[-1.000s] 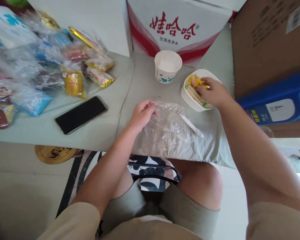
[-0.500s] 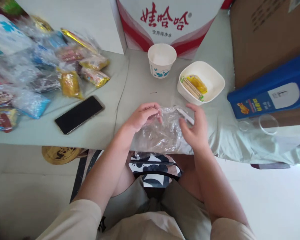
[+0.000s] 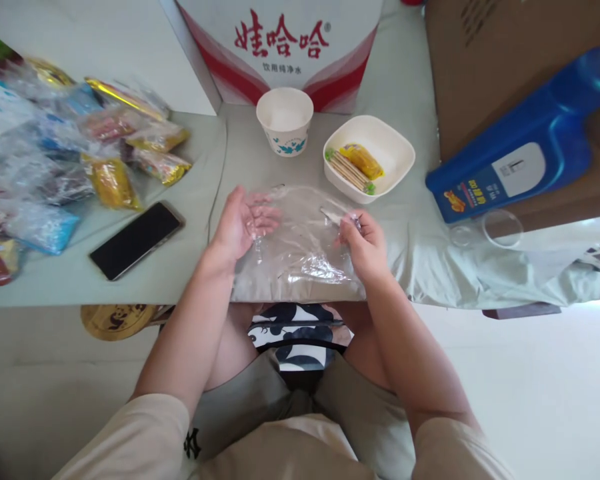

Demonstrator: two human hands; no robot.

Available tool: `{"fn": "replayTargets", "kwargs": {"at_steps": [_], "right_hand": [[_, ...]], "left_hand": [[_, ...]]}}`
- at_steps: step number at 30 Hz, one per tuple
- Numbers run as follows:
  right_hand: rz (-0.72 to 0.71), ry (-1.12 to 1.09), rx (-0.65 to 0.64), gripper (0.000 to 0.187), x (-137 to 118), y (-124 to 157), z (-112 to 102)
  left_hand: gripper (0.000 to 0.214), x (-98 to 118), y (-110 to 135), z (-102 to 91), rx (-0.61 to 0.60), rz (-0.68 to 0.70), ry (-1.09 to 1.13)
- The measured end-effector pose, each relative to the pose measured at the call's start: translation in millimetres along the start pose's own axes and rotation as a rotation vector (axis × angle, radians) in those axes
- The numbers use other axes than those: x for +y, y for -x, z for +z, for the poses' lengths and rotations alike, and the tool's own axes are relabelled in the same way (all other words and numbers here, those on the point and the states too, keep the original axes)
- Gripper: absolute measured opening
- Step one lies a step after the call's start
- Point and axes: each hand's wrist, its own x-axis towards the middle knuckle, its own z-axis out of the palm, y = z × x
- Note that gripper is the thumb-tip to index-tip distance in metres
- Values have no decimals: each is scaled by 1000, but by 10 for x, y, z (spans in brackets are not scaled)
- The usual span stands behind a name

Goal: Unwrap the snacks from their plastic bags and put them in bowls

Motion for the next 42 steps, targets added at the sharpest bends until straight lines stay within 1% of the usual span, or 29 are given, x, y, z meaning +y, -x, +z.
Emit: {"fn": "replayTargets", "kwargs": {"at_steps": [2,4,6,9,12,14,16,17,19,21,23,25,27,29,32,34,35,37,38,40,42], "right_hand": [[18,-98,86,32,-13,-31,-31],[37,-179,126,40,-36,-49,-69],[35,-216,102,50,-70,-48,-104],[44,-220,27,64,-125,-23,-118],[121,-239,-49,72,-155,7,-76],[180,-247,-131,71,-145,22,-38],[237,-233,-188,59,-116,30,-6],[264,-224,-189,52,-97,29,5],[306,-221,-126,46,-62,20,18],[320,-245,-34,45,-37,3,18],[291,-258,14,49,-22,-15,8],[222,-222,14,59,-6,-32,-18],[136,-140,24,69,15,-54,-63],[52,-40,61,69,38,-81,-121],[-30,53,83,50,53,-108,-180],[-61,29,62,38,42,-102,-175],[-77,5,46,36,31,-93,-162],[-114,-2,24,38,4,-69,-132],[-128,39,22,40,-10,-57,-122],[-154,206,49,42,-36,-41,-123],[-194,422,97,35,-55,-32,-150]], "left_hand": [[50,-2,33,0,-10,1,-69],[61,6,80,-1,-38,10,-133],[63,18,108,-5,-5,43,-164],[53,37,96,-24,111,114,-119],[39,65,56,-70,226,187,-13],[28,85,35,-114,283,237,65],[19,94,26,-157,310,267,127],[19,94,25,-176,312,268,143],[22,86,30,-202,315,244,137],[24,79,40,-222,333,200,99],[24,83,52,-245,358,175,61],[23,97,63,-277,387,186,39],[20,113,71,-313,430,208,31],[18,121,80,-339,460,214,17],[17,117,98,-348,442,225,-25],[18,109,117,-343,413,264,-40],[23,104,127,-342,393,294,-48],[39,86,144,-351,329,359,-98],[44,71,148,-361,285,384,-157],[47,32,145,-390,195,407,-349],[41,-11,130,-425,148,409,-567]]}}
